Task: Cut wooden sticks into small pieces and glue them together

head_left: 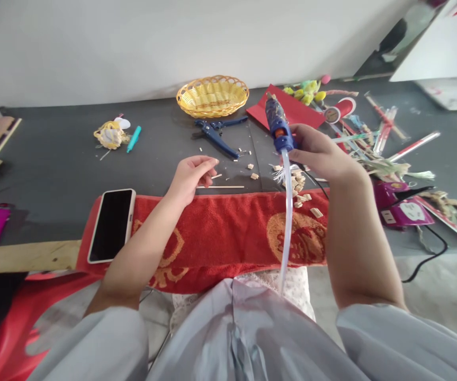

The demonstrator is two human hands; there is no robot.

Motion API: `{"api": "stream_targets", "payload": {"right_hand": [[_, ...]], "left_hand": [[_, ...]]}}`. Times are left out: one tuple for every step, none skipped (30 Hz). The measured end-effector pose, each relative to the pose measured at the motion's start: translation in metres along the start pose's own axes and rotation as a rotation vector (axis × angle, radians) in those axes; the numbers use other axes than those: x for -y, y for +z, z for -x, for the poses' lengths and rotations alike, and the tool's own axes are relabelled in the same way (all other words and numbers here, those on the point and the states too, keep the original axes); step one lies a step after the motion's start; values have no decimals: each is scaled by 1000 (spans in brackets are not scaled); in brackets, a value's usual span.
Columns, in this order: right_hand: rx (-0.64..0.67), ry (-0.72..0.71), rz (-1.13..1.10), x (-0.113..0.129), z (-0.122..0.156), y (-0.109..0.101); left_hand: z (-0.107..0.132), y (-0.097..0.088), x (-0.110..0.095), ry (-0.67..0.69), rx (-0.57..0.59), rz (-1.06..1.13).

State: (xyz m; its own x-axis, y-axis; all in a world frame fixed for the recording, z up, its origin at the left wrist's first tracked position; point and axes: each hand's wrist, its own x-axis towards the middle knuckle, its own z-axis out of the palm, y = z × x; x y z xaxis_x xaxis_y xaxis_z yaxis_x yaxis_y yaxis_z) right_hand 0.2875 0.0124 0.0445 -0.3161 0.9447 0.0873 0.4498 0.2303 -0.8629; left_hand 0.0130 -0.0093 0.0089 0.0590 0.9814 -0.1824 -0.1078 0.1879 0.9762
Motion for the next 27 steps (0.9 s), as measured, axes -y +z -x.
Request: {"api": "stream_targets", "payload": {"right_hand": [[36,-11,-180,-3,-2,6],[58,-26,-309,-6,-4,12],[94,-11,-395,-9,-6,18],[99,-4,-450,-11,-8,24],[87,-25,-501,-13,-9,29],[82,-23,-557,-15,-10,34],[118,4,-588,-16,-10,39],[143,27,-624,-16,-10,42],[169,42,-675,-17,-9,45],[211,56,-705,-17,-8,46],[235,72,-716,-18,-6,47],[255,86,-719,-18,-5,48],[270,102,-716,-19,-4,48],[276,116,-715,-20,-3,48],[279,123,-720,-20,-2,48],[274,120,-732,-21,-2,49],[261,106,-746,-21,-2,50],[238,85,-760,-20,-1,51],[210,63,-770,-19,-1,52],[184,48,-774,-18,-1,53],[166,41,-775,-17,0,54],[157,41,-774,-15,0,55],[158,46,-770,-14,1,55],[165,54,-765,-13,1,55],[172,65,-755,-12,2,54],[176,79,-742,-12,2,54],[180,93,-727,-12,3,54]], "left_hand": [[0,0,0,-2,-3,1],[0,0,0,-3,-7,3],[0,1,0,-5,-12,5],[0,1,-1,-7,-16,9],[-1,0,-1,-8,-20,12],[-1,0,-1,-6,-25,15],[-1,0,-2,-3,-30,17],[-2,-1,-2,2,-35,21],[-2,-1,-1,6,-41,27],[-2,-1,-1,10,-45,35],[-3,-2,-1,9,-50,47],[-3,-2,0,7,-54,60],[-3,-2,0,2,-56,73],[-3,-2,0,-4,-59,83],[-3,-1,-1,-10,-63,93],[-3,-1,-1,-14,-66,102],[-3,0,-2,-19,-68,112],[-2,0,-2,-25,-70,124],[-2,1,-3,-32,-70,139],[-2,2,-4,-40,-69,157],[-1,2,-5,-47,-66,177],[-1,2,-6,-53,-64,197],[-1,2,-6,-58,-62,213],[0,2,-7,-61,-62,225],[0,2,-7,-63,-62,230],[0,2,-8,-65,-64,229],[0,2,-8,-65,-66,223]]}}
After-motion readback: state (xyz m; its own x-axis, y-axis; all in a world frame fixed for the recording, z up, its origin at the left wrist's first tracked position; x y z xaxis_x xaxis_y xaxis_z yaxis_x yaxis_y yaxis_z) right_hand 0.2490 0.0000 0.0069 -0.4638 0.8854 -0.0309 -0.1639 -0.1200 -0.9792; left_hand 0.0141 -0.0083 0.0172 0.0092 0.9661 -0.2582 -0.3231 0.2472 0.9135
